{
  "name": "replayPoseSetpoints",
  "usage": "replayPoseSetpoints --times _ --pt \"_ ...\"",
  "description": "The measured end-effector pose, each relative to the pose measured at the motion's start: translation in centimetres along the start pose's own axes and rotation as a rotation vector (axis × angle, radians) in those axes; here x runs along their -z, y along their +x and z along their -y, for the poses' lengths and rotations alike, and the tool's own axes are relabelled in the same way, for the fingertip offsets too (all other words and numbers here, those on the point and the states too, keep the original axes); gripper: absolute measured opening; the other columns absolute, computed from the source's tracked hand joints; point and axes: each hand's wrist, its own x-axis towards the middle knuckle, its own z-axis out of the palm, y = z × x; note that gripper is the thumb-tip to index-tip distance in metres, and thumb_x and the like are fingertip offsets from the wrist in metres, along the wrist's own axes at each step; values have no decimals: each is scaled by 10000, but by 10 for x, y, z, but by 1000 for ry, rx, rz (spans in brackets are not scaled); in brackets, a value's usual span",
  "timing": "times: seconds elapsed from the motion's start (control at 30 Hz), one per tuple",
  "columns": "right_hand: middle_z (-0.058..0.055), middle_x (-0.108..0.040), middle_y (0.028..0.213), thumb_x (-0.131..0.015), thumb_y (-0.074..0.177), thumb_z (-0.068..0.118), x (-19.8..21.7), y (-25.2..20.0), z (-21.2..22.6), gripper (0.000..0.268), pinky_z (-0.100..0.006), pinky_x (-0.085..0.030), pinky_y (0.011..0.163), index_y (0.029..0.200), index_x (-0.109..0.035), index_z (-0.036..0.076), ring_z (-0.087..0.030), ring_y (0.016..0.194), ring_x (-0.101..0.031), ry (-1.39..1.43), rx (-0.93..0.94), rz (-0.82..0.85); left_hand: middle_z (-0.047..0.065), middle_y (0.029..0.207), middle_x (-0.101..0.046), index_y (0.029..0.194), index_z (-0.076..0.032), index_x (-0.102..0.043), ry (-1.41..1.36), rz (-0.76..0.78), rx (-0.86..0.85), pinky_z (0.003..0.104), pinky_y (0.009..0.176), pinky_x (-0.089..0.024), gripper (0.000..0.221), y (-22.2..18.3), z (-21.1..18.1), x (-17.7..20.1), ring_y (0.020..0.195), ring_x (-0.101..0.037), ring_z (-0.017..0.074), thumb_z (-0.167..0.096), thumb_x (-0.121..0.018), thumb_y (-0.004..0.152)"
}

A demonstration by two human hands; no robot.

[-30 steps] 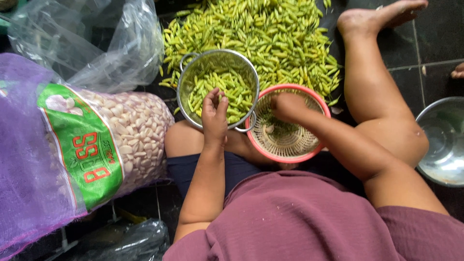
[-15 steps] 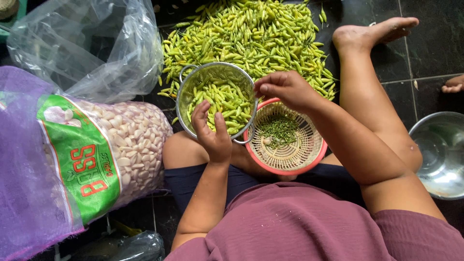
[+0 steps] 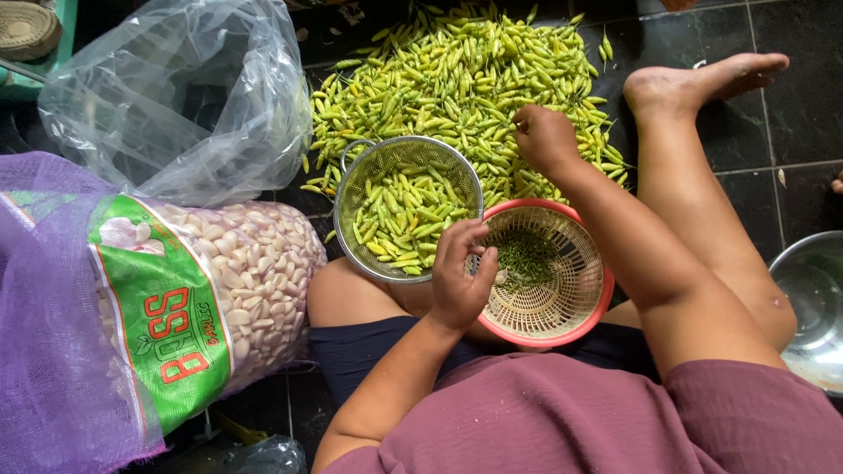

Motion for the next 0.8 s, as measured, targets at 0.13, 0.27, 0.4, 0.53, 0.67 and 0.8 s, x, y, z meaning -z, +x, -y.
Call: replayPoseSetpoints --times 0.13,0.27,0.4,0.53,0.67,0.8 --pt "-147 -725 768 -850 855 140 99 -86 81 214 -340 -543 581 996 -747 16 -197 621 -698 474 -107 223 232 1343 -537 1393 45 -548 -53 52 94 319 786 -624 520 -10 10 -18 1115 -655 331 -113 -749 940" --pt "-135 -720 776 -809 837 47 116 -154 84 105 -312 -535 651 893 -749 -18 -167 662 -632 823 -195 492 157 1071 -636 1215 -29 -648 54 184 169 319 692 -615 425 -24 10 -30 915 -702 309 -265 -802 897" --pt "-34 -637 710 -799 852 57 110 -186 55 70 -267 -458 639 837 -771 -5 -102 680 -552 889 -221 619 36 840 -695 1010 -161 -724 182 351 1 390 754 -567 123 -33 22 -32 791 -697 267 -252 -743 929" --pt "-28 -615 621 -766 859 79 115 -195 65 149 -230 -412 569 731 -715 22 -87 594 -547 1014 -420 810 18 952 -701 1023 -173 -708 284 471 -169 364 835 -561 107 -40 20 -25 903 -697 252 -209 -734 926" --pt "-214 -699 909 -641 912 36 116 -158 84 143 -505 -498 846 971 -752 -33 -369 889 -640 428 0 714 93 955 -699 1128 -126 -693 148 478 -9 421 812 -572 167 -38 17 -20 893 -700 323 -198 -659 981" --pt "-109 -667 854 -673 950 144 45 -87 64 124 -432 -553 709 919 -770 74 -331 795 -698 -12 195 293 93 899 -714 1259 -70 -677 -358 379 521 307 784 -592 301 -46 25 -31 834 -655 133 -102 -578 976"
